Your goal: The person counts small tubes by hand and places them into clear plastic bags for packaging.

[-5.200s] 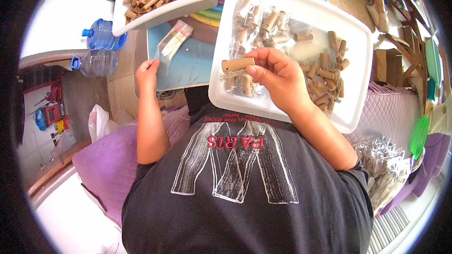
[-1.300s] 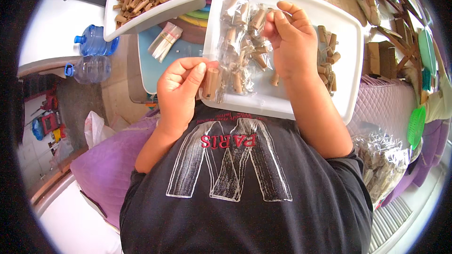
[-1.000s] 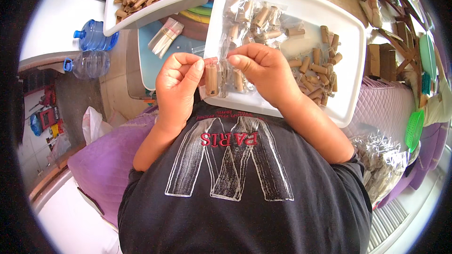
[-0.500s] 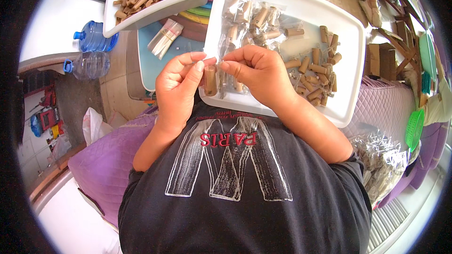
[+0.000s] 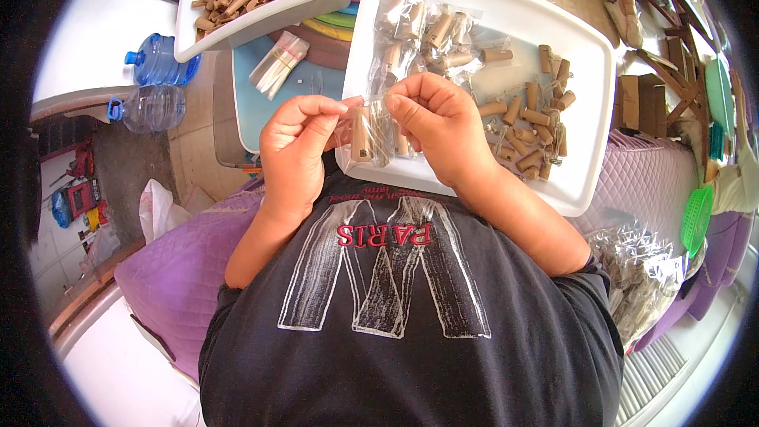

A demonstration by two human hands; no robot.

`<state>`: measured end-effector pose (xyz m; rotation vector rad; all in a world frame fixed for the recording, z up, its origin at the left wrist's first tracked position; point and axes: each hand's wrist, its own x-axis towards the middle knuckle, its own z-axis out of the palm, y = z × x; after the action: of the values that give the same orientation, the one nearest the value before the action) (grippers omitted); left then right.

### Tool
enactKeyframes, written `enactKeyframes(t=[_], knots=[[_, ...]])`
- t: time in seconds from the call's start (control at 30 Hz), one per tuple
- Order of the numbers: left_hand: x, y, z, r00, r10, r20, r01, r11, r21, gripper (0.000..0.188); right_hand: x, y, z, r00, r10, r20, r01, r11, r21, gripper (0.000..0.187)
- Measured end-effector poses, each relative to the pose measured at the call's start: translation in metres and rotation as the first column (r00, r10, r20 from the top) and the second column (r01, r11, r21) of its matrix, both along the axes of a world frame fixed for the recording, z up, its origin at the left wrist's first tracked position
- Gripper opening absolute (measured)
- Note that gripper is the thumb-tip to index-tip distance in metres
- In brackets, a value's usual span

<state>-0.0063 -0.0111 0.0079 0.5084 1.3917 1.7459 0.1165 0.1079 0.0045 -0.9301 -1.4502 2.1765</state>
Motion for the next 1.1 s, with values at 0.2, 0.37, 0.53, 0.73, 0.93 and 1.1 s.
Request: enactKeyframes(t=[0.2, 0.37, 0.53, 0.73, 0.93, 1.1], knots=[[-0.006, -0.002, -0.002, 0.996, -0.055, 0.073, 0.055, 0.998, -0.003, 0.007, 0.007, 0.011, -0.002, 1.0, 0.014, 0.01, -0.014, 0.998, -0.058, 0.012], [-0.001, 0.003, -0.006, 0.994, -0.07, -0.085, 0.069, 0.997, -0.018, 0.009, 0.003, 0.009, 0.003, 0.983, 0.109, 0.151, -0.147, 0.95, 0.274, 0.017], [0.003, 0.009, -0.002, 0.99, -0.051, -0.128, 0.049, 0.999, -0.016, 0.025, 0.003, 0.021, 0.004, 0.991, -0.045, 0.124, -0.019, 0.882, 0.471, 0.022], [-0.002, 0.011, 0.001, 0.813, -0.065, -0.578, 0.103, 0.994, 0.033, 0.058, 0.006, 0.025, 0.029, 0.973, 0.185, -0.141, -0.188, 0.982, -0.014, 0.06], [-0.001, 0.002, 0.001, 0.898, -0.391, -0.201, 0.432, 0.869, 0.241, 0.038, -0.001, 0.005, 0.025, 0.917, 0.335, -0.215, -0.389, 0.869, -0.305, 0.083], [0.002, -0.001, 0.018, 0.894, -0.412, -0.178, 0.44, 0.882, 0.169, 0.014, -0.001, 0.0, 0.004, 0.782, 0.415, -0.464, -0.62, 0.583, -0.525, 0.089]])
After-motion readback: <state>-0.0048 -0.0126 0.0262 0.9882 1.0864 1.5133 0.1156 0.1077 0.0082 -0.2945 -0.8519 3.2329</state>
